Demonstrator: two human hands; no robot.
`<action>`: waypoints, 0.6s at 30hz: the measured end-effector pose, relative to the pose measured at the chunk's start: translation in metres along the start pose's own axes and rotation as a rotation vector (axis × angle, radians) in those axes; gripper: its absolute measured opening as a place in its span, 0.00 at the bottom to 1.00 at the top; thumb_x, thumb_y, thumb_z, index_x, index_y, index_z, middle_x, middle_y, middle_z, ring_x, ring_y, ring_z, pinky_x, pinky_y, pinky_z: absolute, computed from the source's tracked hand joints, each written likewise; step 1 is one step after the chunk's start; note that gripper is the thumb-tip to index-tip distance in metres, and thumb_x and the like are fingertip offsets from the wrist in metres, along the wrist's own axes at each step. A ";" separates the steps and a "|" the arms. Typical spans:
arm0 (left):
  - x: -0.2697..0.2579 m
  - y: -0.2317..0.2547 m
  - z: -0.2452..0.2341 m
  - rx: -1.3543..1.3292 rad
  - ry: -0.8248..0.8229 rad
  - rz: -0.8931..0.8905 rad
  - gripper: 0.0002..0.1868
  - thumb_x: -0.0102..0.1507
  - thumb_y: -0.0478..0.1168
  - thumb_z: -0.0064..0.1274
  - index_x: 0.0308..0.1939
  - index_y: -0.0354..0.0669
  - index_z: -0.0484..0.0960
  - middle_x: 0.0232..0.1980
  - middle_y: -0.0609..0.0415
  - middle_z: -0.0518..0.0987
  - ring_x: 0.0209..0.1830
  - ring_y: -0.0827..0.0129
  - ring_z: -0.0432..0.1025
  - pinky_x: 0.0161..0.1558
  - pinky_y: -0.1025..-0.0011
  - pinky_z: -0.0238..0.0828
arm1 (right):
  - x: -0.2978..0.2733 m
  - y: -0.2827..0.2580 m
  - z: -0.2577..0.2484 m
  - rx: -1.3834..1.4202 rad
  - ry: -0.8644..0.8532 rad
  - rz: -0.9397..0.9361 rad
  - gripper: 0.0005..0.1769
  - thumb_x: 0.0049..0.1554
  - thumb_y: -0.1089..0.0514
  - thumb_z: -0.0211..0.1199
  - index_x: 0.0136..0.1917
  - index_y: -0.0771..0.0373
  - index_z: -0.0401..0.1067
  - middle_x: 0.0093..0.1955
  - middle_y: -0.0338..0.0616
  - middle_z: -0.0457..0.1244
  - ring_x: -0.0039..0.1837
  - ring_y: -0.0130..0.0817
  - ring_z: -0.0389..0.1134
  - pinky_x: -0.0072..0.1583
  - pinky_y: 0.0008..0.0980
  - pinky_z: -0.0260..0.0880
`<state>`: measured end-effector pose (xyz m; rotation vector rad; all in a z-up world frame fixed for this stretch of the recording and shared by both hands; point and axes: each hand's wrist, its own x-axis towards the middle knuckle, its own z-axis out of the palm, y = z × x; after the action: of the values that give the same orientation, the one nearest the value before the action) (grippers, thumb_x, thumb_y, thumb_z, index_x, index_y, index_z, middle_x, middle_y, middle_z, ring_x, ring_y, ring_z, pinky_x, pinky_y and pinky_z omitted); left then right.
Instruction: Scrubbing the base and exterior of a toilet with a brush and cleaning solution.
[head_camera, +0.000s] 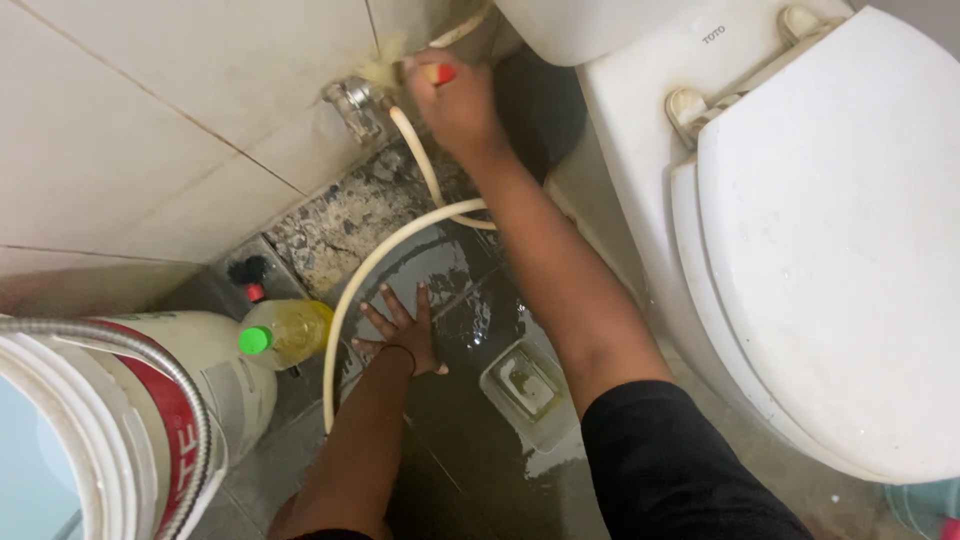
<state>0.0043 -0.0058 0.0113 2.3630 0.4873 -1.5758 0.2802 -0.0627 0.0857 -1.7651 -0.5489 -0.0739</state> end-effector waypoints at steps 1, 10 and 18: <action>-0.001 -0.002 -0.001 0.003 0.000 -0.009 0.80 0.53 0.61 0.72 0.77 0.72 0.10 0.76 0.34 0.02 0.75 0.21 0.07 0.65 0.16 0.34 | 0.005 0.001 -0.001 -0.039 0.026 0.075 0.09 0.61 0.57 0.62 0.46 0.64 0.77 0.33 0.45 0.69 0.34 0.29 0.71 0.38 0.31 0.70; 0.000 -0.003 0.001 0.013 0.021 0.005 0.80 0.53 0.63 0.72 0.78 0.71 0.10 0.77 0.33 0.03 0.75 0.21 0.07 0.64 0.15 0.35 | 0.005 0.012 -0.002 -0.180 -0.005 -0.019 0.12 0.61 0.52 0.60 0.51 0.62 0.76 0.41 0.48 0.71 0.41 0.35 0.75 0.43 0.34 0.76; 0.001 -0.002 0.003 0.041 0.028 0.000 0.79 0.53 0.64 0.71 0.78 0.71 0.11 0.76 0.34 0.02 0.76 0.22 0.07 0.65 0.17 0.36 | 0.003 0.045 0.001 -0.162 0.116 -0.122 0.12 0.64 0.52 0.60 0.54 0.60 0.77 0.44 0.50 0.73 0.44 0.37 0.76 0.46 0.35 0.77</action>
<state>0.0019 -0.0052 0.0091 2.4182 0.4647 -1.5688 0.3000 -0.0678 0.0457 -1.8694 -0.5781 -0.3115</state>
